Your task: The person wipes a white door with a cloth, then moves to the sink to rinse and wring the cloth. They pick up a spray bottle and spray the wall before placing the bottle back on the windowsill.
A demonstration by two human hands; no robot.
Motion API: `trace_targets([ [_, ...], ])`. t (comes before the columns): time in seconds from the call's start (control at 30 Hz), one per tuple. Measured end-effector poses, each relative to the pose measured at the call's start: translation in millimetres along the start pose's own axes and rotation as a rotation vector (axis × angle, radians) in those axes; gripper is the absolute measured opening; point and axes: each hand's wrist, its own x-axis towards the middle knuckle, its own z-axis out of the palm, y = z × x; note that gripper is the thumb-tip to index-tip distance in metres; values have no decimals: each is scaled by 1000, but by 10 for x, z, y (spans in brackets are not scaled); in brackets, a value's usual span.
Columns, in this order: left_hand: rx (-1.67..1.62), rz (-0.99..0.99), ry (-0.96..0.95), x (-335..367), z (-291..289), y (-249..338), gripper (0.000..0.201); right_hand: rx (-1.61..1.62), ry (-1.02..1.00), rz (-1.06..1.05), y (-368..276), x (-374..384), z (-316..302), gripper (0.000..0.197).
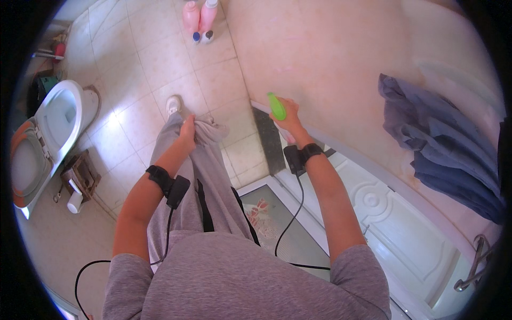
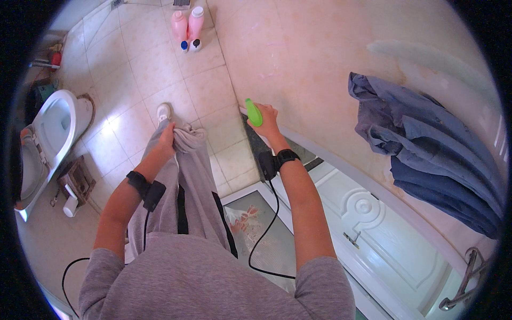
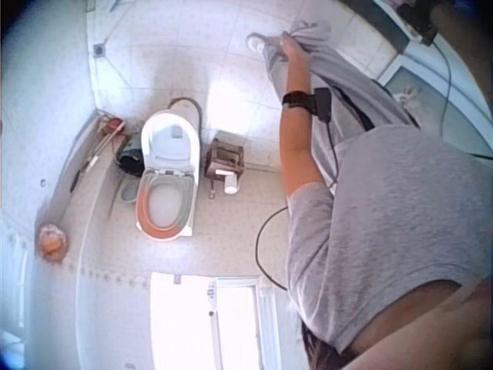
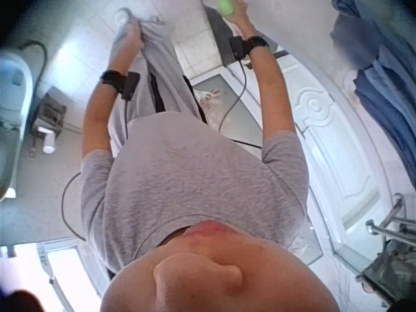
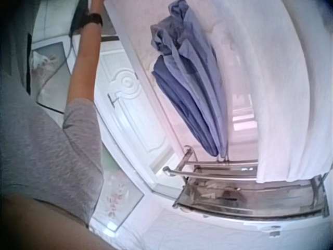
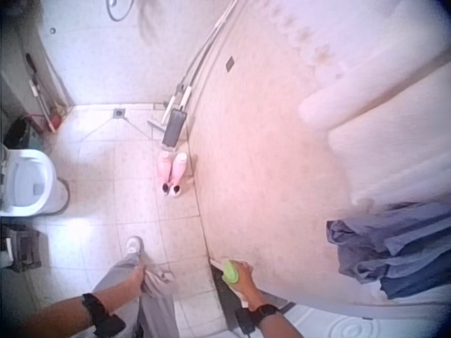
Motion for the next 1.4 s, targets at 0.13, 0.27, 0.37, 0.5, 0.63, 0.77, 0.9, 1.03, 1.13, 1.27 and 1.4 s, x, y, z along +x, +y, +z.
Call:
trace_targets([
  [0.13, -48, -38, -90, -38, 4, -45, 54, 13, 207, -121, -201, 360, 32, 45],
  [0.27, -38, 17, -70, -6, -42, -33, 56, -202, 147, -27, -392, 927, -13, 33],
  [0.37, -33, 47, -51, 22, -67, 3, 57, -242, 156, 112, -506, 1239, -80, 29],
  [0.5, -65, 23, -7, -48, -46, 99, 61, -146, 342, 122, -654, 1551, -258, 33],
  [0.63, -78, 32, -61, -163, 23, 248, 57, -26, 498, 48, -804, 2087, -556, 38],
  [0.77, -120, 28, -93, -95, 122, 466, 53, -34, 444, -25, -1009, 2633, -816, 36],
  [0.9, -162, 43, -157, 23, 164, 618, 52, -229, 330, -15, -1199, 3056, -953, 35],
  [1.03, -184, 64, -141, 16, 132, 783, 54, -207, 371, -29, -1279, 3299, -956, 37],
  [1.13, -165, 71, -118, -69, 97, 882, 55, -140, 436, -138, -1270, 3318, -921, 39],
  [1.27, -132, 100, -74, -144, 106, 905, 55, -87, 478, -286, -1240, 3251, -908, 42],
  [1.4, -105, 107, -54, -154, 129, 877, 49, -183, 394, -172, -1210, 3232, -934, 42],
])
